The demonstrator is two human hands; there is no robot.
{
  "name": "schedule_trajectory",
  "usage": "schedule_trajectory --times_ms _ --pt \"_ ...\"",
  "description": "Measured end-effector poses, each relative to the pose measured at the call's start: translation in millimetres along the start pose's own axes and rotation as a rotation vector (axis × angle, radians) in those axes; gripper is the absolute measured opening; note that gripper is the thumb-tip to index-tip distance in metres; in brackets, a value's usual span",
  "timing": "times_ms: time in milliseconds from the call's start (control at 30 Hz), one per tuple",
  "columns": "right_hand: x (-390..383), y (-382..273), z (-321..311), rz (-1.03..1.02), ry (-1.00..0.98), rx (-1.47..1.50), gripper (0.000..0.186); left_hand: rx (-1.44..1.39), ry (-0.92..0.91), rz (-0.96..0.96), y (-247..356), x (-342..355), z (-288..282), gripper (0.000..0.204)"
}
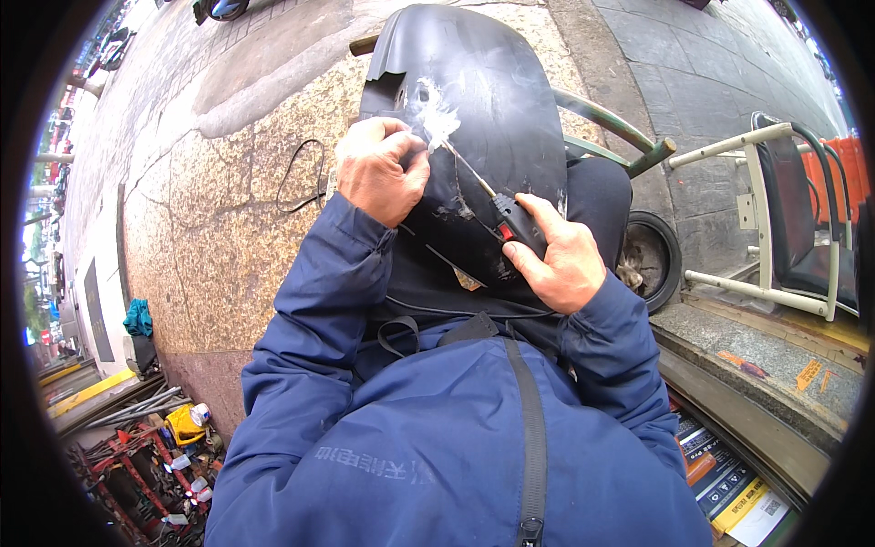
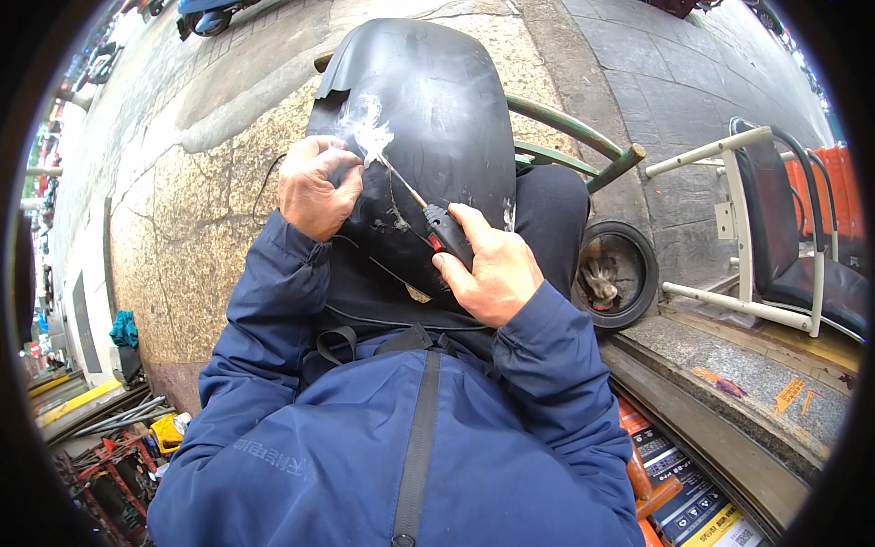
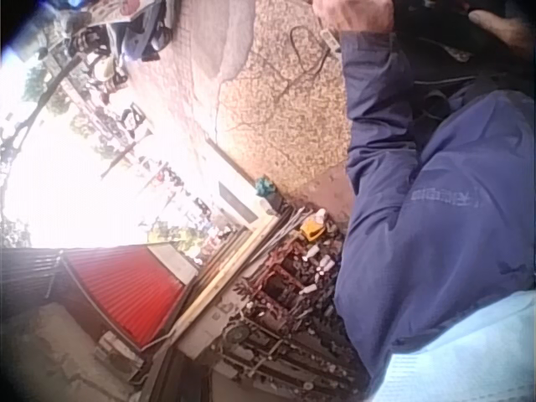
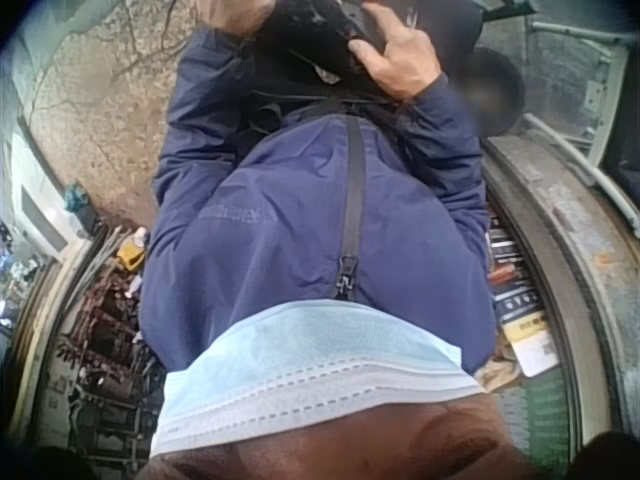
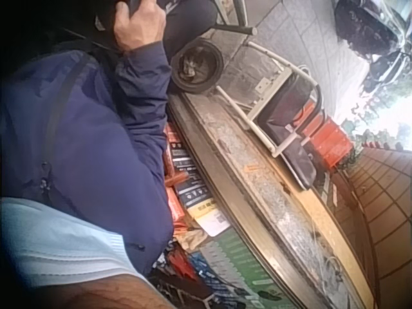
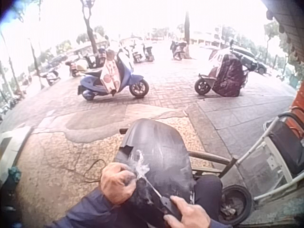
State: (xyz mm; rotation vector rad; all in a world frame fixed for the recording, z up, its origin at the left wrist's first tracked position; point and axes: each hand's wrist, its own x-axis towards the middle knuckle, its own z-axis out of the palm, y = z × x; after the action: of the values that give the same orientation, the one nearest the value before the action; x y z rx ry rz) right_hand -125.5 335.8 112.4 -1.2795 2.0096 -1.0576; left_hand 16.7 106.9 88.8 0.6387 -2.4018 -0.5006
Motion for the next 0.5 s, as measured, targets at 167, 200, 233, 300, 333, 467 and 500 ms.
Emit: schedule_trajectory --times_ms 167,200,233,300,333,467,500 --pt "1.8 1.1 -0.2 -0.035 0.013 -0.013 0.053 -0.009 0.001 0.012 0.8 1.7 -0.2 0.016" --pt "2.2 0.8 -0.6 -0.024 0.008 -0.01 0.053 0.005 0.017 0.039 1.3 3.1 -0.3 0.017" --pt "2.6 0.4 -1.1 -0.013 0.002 -0.006 0.053 0.022 0.022 0.055 2.1 4.2 -0.6 0.017" --pt "3.2 -1.0 -3.0 0.042 -0.029 0.003 0.052 -0.051 0.027 0.073 4.1 6.8 -1.6 0.018" --pt "3.5 -1.9 -4.0 0.074 -0.045 0.014 0.052 -0.087 0.026 0.076 5.2 7.9 -2.2 0.019" --pt "4.8 -4.9 -5.8 0.077 -0.048 0.004 0.052 -0.075 0.002 0.032 7.6 7.7 -4.0 0.017" --pt "4.8 -5.1 -6.0 0.08 -0.05 0.006 0.052 -0.05 0.006 0.043 6.9 7.7 -3.5 0.017"
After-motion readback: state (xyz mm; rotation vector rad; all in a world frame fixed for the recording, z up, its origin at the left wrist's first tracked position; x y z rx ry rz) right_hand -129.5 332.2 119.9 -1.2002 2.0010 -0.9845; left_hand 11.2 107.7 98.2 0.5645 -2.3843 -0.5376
